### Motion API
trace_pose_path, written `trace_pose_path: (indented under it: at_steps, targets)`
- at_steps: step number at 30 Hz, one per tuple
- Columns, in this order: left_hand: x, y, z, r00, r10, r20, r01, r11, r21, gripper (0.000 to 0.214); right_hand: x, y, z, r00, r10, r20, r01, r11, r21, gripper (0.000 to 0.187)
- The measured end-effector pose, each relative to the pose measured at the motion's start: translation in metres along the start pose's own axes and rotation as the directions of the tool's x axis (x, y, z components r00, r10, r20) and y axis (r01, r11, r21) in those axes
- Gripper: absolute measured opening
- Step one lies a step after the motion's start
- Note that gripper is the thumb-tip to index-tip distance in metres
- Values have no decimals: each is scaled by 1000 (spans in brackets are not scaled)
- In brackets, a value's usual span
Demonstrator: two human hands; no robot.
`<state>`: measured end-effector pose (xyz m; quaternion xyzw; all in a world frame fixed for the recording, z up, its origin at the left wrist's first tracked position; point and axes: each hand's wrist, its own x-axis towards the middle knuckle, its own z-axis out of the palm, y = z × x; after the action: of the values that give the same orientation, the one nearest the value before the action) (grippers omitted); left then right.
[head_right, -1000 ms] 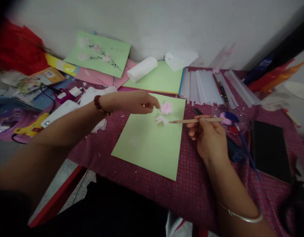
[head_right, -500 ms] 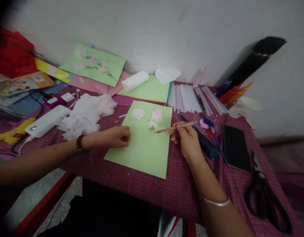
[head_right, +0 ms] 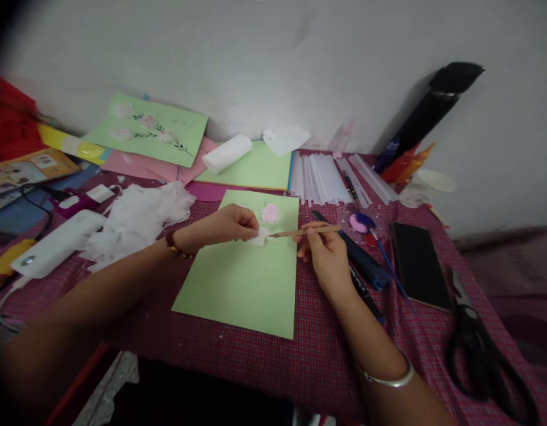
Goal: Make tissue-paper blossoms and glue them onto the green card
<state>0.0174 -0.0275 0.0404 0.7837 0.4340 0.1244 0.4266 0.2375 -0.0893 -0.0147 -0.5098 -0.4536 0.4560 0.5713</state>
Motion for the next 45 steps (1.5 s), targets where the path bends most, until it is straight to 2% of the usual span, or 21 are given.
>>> trace_pose_path:
  at_steps: [4,7,16,20,23,27,33,36,38,39,43,45]
  targets:
    - [14,-6,9,999,42,-28,-39,992,119,12,-2,-2,-2,993,-78,-84,82,996,45,15]
    - [21,-10,13,997,42,-60,-32,987,156,12,-7,-3,0,980,-174,-98,179,983,44,13]
    - [27,-15,15,995,72,-70,-58,981,183,13,-17,-2,12,965,-252,69,260,919,-295,15]
    - [28,-17,16,994,82,-68,-68,981,184,12,-15,1,12,960,-259,105,279,894,-350,16]
    - [29,-17,15,989,92,-119,-70,982,176,17,-14,1,12,953,-273,134,303,874,-381,15]
    - [28,-19,11,963,126,-239,-57,959,277,34,-15,-1,13,924,-340,177,382,790,-479,14]
    - [25,-22,10,973,117,-199,-15,892,452,37,-18,2,10,870,-404,281,486,607,-629,14]
    - [23,-19,10,976,112,-189,-5,872,490,37,-20,2,11,857,-400,325,509,555,-658,15]
    - [22,-18,10,976,111,-189,1,861,509,36,-21,1,13,859,-400,319,506,572,-646,14]
    - [22,-18,9,976,109,-189,4,858,514,36,-21,0,14,871,-397,291,486,608,-628,14]
    - [21,-19,11,979,93,-182,17,850,526,34,-17,-3,15,958,-286,40,277,874,-398,17]
    - [23,-18,13,981,86,-175,20,848,530,33,-13,-3,14,977,-206,-59,185,951,-248,17]
